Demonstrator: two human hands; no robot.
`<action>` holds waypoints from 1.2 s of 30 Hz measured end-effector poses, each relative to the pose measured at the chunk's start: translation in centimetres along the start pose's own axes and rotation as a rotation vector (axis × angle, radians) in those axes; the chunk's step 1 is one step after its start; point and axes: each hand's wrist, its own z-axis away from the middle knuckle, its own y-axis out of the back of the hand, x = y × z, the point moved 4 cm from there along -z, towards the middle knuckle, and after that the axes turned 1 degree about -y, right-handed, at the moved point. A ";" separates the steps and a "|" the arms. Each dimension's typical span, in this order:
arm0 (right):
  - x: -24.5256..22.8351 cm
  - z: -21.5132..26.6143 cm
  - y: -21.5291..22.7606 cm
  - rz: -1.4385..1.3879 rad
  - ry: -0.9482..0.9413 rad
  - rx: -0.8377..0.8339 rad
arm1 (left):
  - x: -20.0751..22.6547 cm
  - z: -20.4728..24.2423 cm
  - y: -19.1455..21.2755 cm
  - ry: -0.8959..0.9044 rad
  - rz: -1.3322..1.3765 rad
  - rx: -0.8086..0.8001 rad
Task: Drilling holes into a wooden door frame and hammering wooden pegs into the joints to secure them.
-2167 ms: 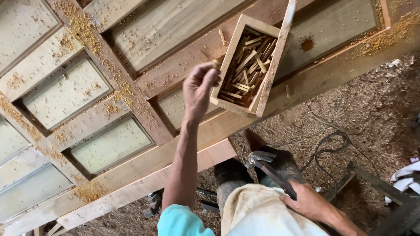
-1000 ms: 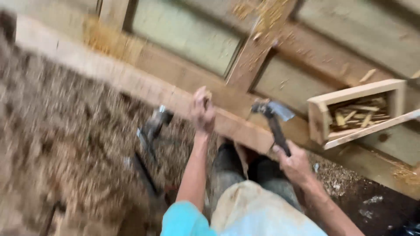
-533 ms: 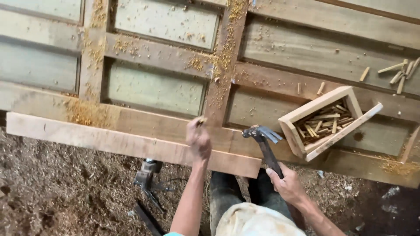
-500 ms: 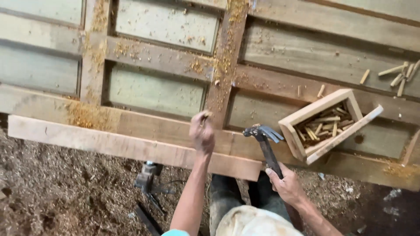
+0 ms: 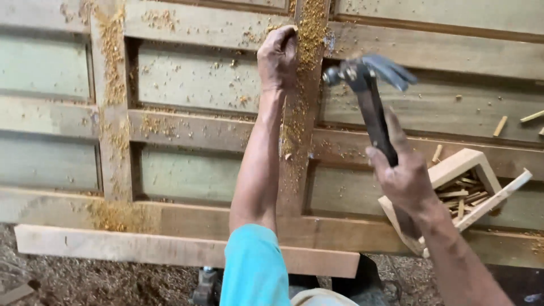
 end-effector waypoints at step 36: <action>-2.2 -13.0 -4.2 0.179 0.403 0.606 | 9.0 8.3 3.7 0.257 -0.556 -0.011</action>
